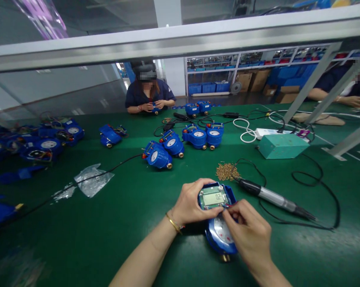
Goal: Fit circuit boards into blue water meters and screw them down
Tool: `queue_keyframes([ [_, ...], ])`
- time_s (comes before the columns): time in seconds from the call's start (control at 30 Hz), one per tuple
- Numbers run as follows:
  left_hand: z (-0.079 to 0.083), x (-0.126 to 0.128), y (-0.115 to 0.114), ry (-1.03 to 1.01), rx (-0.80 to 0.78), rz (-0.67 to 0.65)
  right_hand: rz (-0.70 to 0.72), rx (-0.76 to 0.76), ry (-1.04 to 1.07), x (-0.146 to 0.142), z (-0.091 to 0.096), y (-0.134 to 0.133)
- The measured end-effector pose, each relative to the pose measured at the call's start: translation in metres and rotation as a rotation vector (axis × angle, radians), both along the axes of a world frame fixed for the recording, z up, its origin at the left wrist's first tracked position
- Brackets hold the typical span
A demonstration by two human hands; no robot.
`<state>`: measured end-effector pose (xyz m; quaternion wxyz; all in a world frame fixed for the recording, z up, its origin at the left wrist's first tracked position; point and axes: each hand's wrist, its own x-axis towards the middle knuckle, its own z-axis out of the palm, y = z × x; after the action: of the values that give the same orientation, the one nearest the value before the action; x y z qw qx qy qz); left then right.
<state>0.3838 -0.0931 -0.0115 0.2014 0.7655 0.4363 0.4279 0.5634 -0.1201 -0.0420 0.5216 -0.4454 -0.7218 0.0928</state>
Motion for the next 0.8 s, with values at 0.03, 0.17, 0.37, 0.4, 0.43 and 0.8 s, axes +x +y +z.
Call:
queue_keyframes([
  [0.03, 0.000, 0.000, 0.000, 0.007, 0.010, -0.004, -0.034, 0.013, -0.009, 0.002, -0.001, 0.001],
  [0.17, -0.002, 0.000, 0.000, 0.026, 0.000, -0.024, -0.115, 0.116, -0.134, 0.015, -0.003, 0.015],
  [0.37, -0.013, 0.005, 0.002, 0.012, -0.037, -0.140, 0.312, 0.274, -0.356, 0.035, 0.000, 0.037],
  [0.4, -0.014, 0.005, 0.002, 0.012, -0.034, -0.154, 0.315, 0.287, -0.359, 0.036, 0.000, 0.038],
  [0.43, -0.014, 0.005, 0.002, 0.012, -0.033, -0.169, 0.308, 0.292, -0.359, 0.037, 0.000, 0.039],
  [0.8, -0.005, -0.004, 0.001, 0.073, -0.144, -0.237, 0.305, 0.229, -0.332, 0.031, 0.002, 0.039],
])
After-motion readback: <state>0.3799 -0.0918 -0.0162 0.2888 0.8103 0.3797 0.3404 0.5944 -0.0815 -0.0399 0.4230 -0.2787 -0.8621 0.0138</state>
